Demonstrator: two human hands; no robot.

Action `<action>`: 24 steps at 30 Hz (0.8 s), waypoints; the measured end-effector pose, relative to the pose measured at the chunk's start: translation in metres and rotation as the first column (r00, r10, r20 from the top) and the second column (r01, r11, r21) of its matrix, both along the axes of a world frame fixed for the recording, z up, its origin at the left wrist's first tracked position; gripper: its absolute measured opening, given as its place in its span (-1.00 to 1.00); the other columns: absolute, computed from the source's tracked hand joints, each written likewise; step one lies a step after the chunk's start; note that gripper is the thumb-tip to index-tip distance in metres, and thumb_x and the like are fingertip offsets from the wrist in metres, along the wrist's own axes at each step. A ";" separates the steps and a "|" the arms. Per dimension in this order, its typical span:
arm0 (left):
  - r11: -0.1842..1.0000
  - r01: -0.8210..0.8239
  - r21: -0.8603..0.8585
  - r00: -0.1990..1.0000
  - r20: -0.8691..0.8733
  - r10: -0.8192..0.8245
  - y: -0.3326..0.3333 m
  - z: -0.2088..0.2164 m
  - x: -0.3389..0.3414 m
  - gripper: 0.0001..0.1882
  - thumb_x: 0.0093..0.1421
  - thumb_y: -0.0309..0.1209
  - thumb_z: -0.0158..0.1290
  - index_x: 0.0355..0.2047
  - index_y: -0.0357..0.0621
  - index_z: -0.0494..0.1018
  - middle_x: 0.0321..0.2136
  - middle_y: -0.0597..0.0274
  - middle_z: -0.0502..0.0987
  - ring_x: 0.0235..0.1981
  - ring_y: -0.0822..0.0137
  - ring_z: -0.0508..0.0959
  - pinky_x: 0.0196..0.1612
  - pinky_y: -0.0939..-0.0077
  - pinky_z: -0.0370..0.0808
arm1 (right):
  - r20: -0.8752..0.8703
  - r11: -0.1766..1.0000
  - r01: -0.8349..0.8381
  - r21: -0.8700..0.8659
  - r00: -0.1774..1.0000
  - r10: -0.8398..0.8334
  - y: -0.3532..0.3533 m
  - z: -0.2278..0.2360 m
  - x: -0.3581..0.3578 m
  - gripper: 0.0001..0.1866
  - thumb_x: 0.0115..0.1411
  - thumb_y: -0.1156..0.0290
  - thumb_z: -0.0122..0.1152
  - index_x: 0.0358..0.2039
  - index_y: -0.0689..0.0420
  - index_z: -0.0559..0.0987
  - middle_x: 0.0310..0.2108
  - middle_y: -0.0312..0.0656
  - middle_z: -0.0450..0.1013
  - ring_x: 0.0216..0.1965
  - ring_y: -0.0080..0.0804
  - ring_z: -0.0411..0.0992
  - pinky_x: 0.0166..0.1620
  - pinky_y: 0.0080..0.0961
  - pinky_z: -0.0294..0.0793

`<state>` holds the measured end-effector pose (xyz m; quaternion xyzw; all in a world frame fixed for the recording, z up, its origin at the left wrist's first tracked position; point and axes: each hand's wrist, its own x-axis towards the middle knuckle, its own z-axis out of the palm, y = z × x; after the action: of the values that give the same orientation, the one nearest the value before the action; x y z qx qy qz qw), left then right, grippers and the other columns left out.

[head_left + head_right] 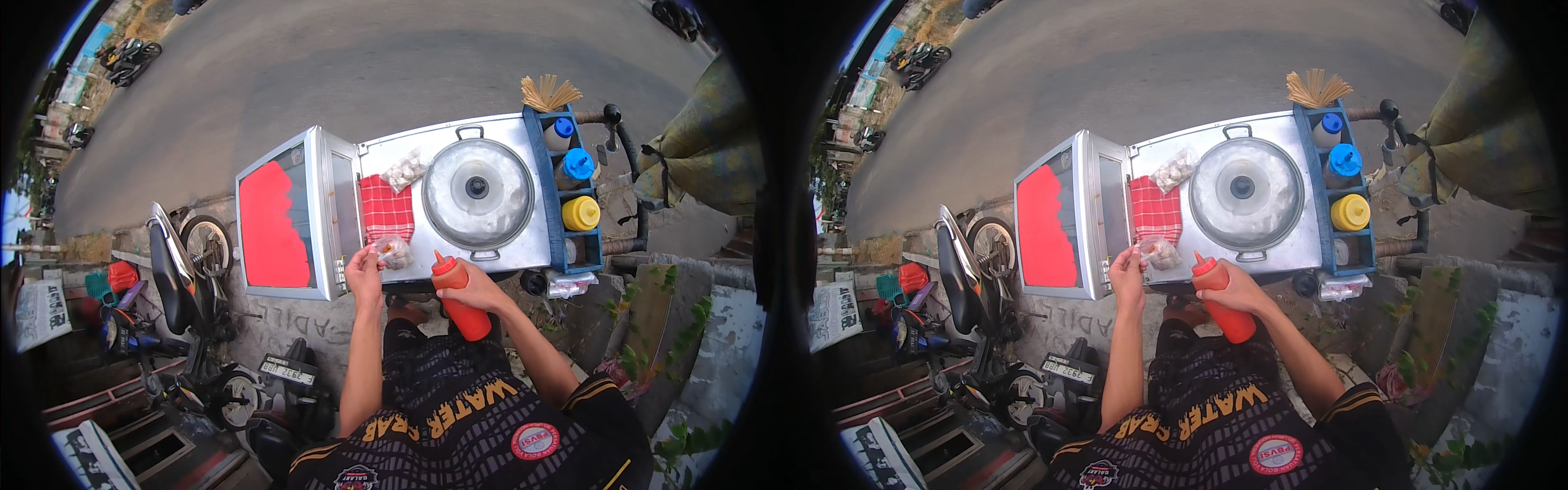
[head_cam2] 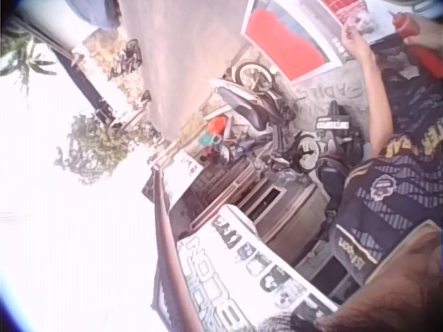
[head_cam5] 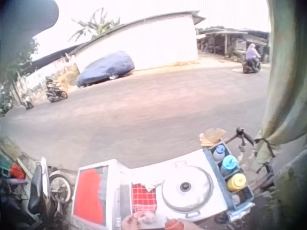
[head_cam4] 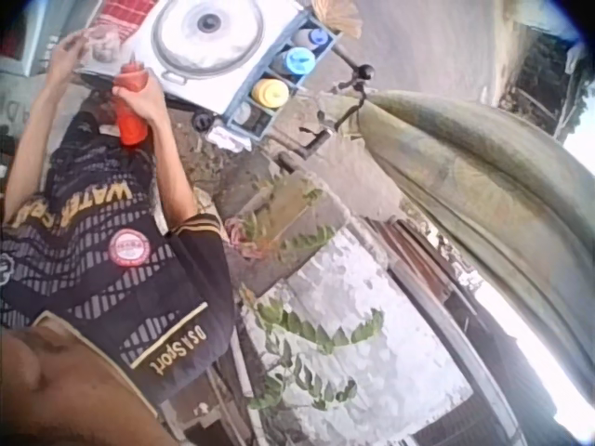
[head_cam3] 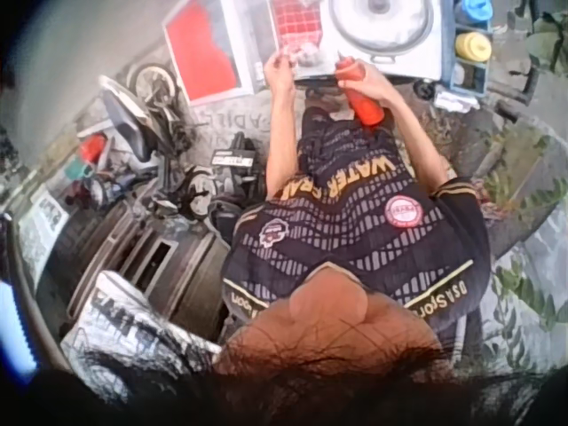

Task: The person scoops round food items from a large metal pot into a plastic bag using a slotted spoon. They then add sauces from red, yellow, and blue squeeze bottles into the bag. Finally, they insert wooden skewers into the bag and walk into a shop to hand the prepared food to a customer.

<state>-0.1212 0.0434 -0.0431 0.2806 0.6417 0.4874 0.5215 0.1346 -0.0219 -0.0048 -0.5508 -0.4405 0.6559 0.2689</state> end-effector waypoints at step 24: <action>0.953 0.236 0.193 0.418 -0.905 0.079 0.002 -0.035 0.011 -0.78 0.34 -0.51 0.12 -0.06 -0.33 0.43 -0.19 -0.15 0.49 -0.24 -0.12 0.60 -0.17 0.07 0.55 | 0.031 0.944 0.172 0.282 0.982 -0.188 -0.034 0.004 0.008 -0.37 -0.01 0.27 0.64 -0.01 0.19 0.49 -0.13 -0.17 0.55 -0.06 -0.36 0.54 0.08 -0.33 0.52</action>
<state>-0.1105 0.0455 -0.0785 0.6012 0.7276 0.3230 0.0696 0.1423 -0.0561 -0.0013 -0.5641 -0.4836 0.5441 0.3898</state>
